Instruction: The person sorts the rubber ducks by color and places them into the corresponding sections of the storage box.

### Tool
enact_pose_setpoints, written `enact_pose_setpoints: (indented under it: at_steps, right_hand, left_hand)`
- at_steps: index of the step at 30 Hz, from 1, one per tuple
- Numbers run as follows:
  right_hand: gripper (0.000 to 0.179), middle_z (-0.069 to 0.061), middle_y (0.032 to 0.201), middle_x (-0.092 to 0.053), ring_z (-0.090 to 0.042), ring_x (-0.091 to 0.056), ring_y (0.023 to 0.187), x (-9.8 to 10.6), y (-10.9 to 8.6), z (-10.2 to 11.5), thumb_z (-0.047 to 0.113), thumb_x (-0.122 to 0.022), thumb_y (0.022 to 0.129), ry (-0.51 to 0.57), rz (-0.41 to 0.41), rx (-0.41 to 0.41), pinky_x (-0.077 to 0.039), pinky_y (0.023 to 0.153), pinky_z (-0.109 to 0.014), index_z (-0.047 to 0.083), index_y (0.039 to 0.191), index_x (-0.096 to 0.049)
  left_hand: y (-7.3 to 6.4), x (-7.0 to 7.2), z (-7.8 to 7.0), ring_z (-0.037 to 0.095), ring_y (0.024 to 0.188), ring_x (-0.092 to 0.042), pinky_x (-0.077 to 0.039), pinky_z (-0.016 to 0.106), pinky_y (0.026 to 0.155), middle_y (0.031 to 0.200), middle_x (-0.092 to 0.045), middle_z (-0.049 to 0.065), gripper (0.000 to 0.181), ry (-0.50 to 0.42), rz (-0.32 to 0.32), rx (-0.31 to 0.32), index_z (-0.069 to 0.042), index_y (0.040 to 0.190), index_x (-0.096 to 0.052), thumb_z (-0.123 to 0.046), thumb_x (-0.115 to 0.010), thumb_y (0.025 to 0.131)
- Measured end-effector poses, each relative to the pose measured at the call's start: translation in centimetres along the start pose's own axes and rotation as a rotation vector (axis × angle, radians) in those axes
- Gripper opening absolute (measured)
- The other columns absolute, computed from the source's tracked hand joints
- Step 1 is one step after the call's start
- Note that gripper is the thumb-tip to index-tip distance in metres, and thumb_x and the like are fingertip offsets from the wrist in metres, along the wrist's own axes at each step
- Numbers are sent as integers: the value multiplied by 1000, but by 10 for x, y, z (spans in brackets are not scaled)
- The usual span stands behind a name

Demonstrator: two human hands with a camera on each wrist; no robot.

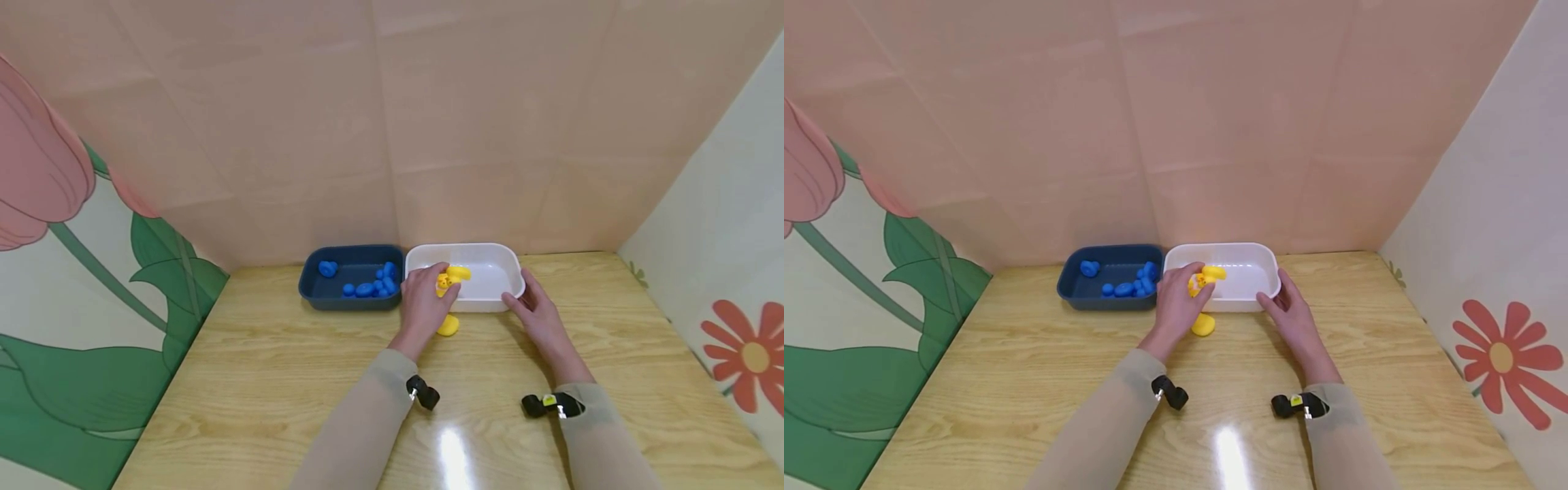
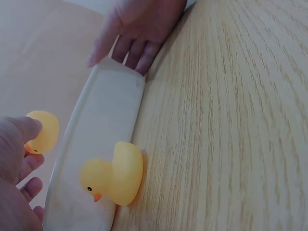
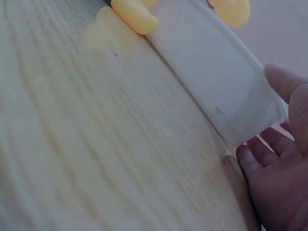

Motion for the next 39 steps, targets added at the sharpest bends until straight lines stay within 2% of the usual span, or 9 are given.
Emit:
enact_pose_setpoints:
  at_steps: [2,6,7,10,14,16,23,32,39]
  right_hand:
    - [94,-15,182,-19,-40,-27,164,-1,0,0,45,-67,111,-1,1,0,-36,124,-29,20,179,-6]
    - [94,-16,182,-19,-40,-27,164,-2,1,1,43,-67,111,5,2,-2,-32,128,-51,20,179,-7]
    - [94,-16,182,-19,-40,-27,165,-2,1,0,43,-67,111,7,2,-2,-32,128,-52,20,179,-7]
    - [93,-16,182,-19,-40,-27,165,-2,3,0,42,-67,112,12,0,4,-32,128,-45,20,179,-7]
    - [92,-17,182,-19,-40,-26,165,-1,4,-1,40,-67,112,19,-3,15,-34,124,-26,19,179,-7]
    - [92,-17,182,-19,-41,-26,165,0,4,-2,39,-67,112,22,-2,17,-35,124,-24,19,179,-7]
    - [93,-16,183,-17,-41,-26,165,0,2,2,44,-66,112,5,7,-5,-30,128,-53,20,179,-5]
    - [95,-12,183,-17,-39,-26,165,0,0,6,50,-66,111,-19,7,-18,-32,127,-50,24,179,-5]
    - [95,-12,183,-16,-40,-25,165,1,1,8,50,-65,111,-9,11,-22,-30,128,-56,24,179,-4]
  left_hand:
    - [1,-1,1,23,139,-53,-38,44,121,146,-71,-4,49,2,1,4,-26,151,-68,-42,-77,105]
    - [1,0,3,24,141,-52,-37,45,122,148,-69,-4,49,2,-3,5,-26,152,-67,-41,-77,106]
    - [0,0,4,24,142,-52,-37,45,122,148,-69,-4,48,-1,-6,7,-26,151,-67,-41,-77,106]
    - [-2,2,5,25,142,-52,-37,46,122,148,-69,-4,46,-7,-15,5,-25,149,-68,-40,-76,107]
    - [-6,4,8,25,142,-53,-38,46,122,149,-69,-3,44,-26,-28,0,-24,148,-69,-39,-77,107]
    - [-9,5,9,25,142,-52,-38,47,122,149,-68,-3,45,-45,-35,-1,-23,148,-70,-38,-77,106]
    - [-20,10,12,26,139,-53,-40,48,120,149,-68,-4,44,-65,-77,-12,-22,147,-70,-35,-79,105]
    - [-35,20,16,29,137,-55,-42,49,117,147,-70,0,44,-86,-92,-61,-17,144,-72,-30,-82,103]
    - [-48,25,20,28,137,-55,-41,48,117,146,-71,0,45,-104,-88,-66,-17,144,-72,-30,-82,103]
Point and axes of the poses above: each hand's wrist, its own y-axis towards the middle knuckle, its own x-axis out of the back of the hand, z = x × y, the point moved 1 cm from there along y, towards the middle knuckle
